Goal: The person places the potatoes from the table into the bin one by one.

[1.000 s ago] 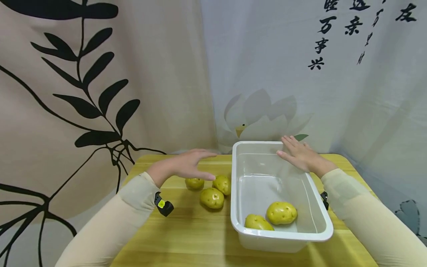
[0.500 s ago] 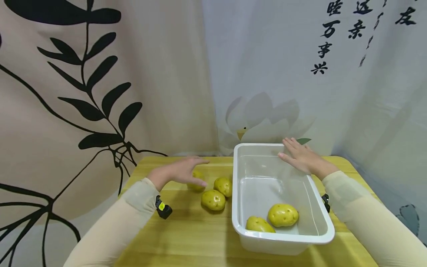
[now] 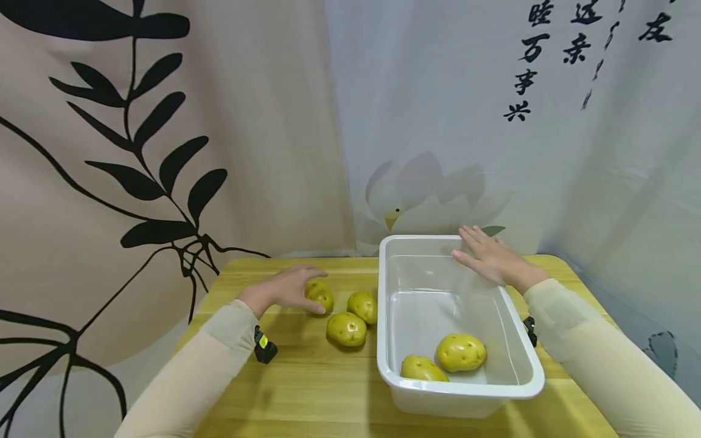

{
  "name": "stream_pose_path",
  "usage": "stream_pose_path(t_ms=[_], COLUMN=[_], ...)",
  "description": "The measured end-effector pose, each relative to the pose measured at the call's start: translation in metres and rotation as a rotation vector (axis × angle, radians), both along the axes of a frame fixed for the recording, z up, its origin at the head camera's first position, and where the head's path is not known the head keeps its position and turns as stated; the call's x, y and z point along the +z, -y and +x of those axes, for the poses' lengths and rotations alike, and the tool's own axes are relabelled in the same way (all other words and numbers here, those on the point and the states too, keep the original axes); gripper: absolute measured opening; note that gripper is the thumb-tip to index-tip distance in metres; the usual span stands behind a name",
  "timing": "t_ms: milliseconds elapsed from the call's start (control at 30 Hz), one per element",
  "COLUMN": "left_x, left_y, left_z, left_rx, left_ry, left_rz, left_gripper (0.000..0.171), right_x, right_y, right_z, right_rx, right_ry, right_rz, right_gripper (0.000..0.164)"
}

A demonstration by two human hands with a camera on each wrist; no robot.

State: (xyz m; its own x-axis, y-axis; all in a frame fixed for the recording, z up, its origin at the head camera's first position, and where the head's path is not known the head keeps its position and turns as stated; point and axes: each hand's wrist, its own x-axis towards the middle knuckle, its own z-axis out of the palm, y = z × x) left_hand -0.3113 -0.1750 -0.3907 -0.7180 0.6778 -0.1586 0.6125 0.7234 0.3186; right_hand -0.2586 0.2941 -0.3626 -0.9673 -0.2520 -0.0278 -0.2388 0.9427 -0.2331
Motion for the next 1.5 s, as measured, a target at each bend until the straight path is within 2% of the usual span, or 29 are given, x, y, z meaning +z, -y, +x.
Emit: stream_pose_path(t_ms=[233,367,800,1233,1500], left_x=[-0.027,-0.037,-0.051,-0.067,-0.085], left_y=[0.002,0.001,-0.006,-0.013,-0.014], left_z=[-0.01,-0.013,-0.02,-0.024,-0.027], left_rx=[0.01,0.005,-0.037,0.005,0.055], left_ry=[-0.045,-0.056,-0.08,-0.081,-0.085], left_rz=[-0.047,-0.046,-0.08,-0.085,-0.013], left_gripper=[0.091,0.087,0.081,0.087,0.085], right_x=[0.0,0.0,0.0,0.0,-0.003], right_y=[0.0,0.001,0.001,0.0,-0.004], right_z=[0.0,-0.001,-0.005,-0.003,-0.001], right_rx=[0.001,-0.002,0.001,-0.008,-0.014], right_ry=[0.001,0.001,0.0,0.003,-0.005], right_rz=[-0.007,-0.013,-0.014,-0.018,-0.027], right_gripper=[0.079,0.079,0.078,0.078,0.078])
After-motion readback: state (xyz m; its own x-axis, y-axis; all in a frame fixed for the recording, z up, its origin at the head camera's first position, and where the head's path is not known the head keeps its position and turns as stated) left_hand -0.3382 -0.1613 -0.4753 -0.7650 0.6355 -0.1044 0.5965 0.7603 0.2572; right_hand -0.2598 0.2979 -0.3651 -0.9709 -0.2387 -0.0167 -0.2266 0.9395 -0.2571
